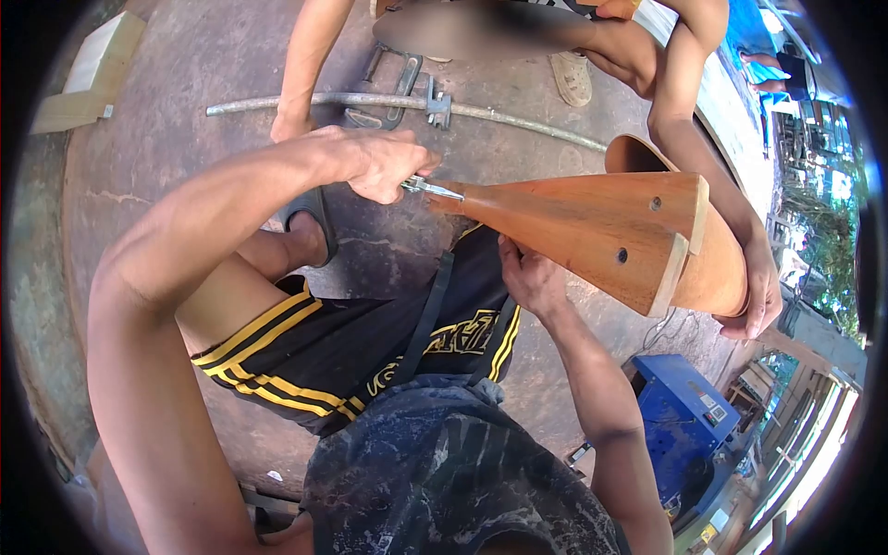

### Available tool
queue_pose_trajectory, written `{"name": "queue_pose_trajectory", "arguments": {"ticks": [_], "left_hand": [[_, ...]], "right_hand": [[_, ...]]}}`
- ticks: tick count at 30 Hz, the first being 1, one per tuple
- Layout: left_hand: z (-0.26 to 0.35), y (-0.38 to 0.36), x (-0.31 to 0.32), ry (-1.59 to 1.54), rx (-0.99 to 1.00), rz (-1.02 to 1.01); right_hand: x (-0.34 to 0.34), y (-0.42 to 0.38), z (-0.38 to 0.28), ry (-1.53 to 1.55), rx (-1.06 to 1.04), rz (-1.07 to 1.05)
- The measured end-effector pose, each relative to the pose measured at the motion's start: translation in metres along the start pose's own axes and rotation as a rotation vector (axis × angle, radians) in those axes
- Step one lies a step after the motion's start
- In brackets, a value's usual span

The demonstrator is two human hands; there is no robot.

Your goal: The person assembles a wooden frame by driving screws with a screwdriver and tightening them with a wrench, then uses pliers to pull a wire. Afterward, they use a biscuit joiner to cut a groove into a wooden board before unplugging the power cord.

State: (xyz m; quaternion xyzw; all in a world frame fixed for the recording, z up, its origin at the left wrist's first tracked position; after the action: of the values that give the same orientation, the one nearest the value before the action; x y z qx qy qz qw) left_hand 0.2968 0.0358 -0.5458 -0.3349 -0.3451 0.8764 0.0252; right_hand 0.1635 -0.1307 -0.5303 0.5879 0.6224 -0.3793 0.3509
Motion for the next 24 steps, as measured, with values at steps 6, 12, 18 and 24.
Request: {"name": "queue_pose_trajectory", "arguments": {"ticks": [6, 12, 18, 24], "left_hand": [[0.003, 0.000, 0.001, -0.001, -0.049, -0.059], [0.000, 0.004, 0.004, 0.008, -0.041, -0.065], [0.001, 0.005, 0.003, 0.020, -0.025, -0.051], [-0.001, 0.008, 0.004, 0.023, 0.012, -0.007]], "right_hand": [[0.012, -0.017, 0.021, -0.019, -0.007, 0.062], [0.013, -0.020, 0.021, 0.023, -0.012, 0.066], [0.012, -0.022, 0.017, 0.039, -0.006, 0.123], [0.019, -0.027, 0.022, 0.079, 0.042, 0.113]]}}
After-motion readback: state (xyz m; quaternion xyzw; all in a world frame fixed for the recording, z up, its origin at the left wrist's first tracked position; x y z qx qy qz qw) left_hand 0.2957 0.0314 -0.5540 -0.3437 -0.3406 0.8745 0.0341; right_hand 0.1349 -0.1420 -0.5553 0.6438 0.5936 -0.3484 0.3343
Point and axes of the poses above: each hand's wrist, its own y-axis towards the middle knuckle, its own x-axis out of the palm, z = x × y, the point moved 9 cm from there along y, towards the middle knuckle, and after that the axes turned 1 degree about -z, right-handed, at the moved point
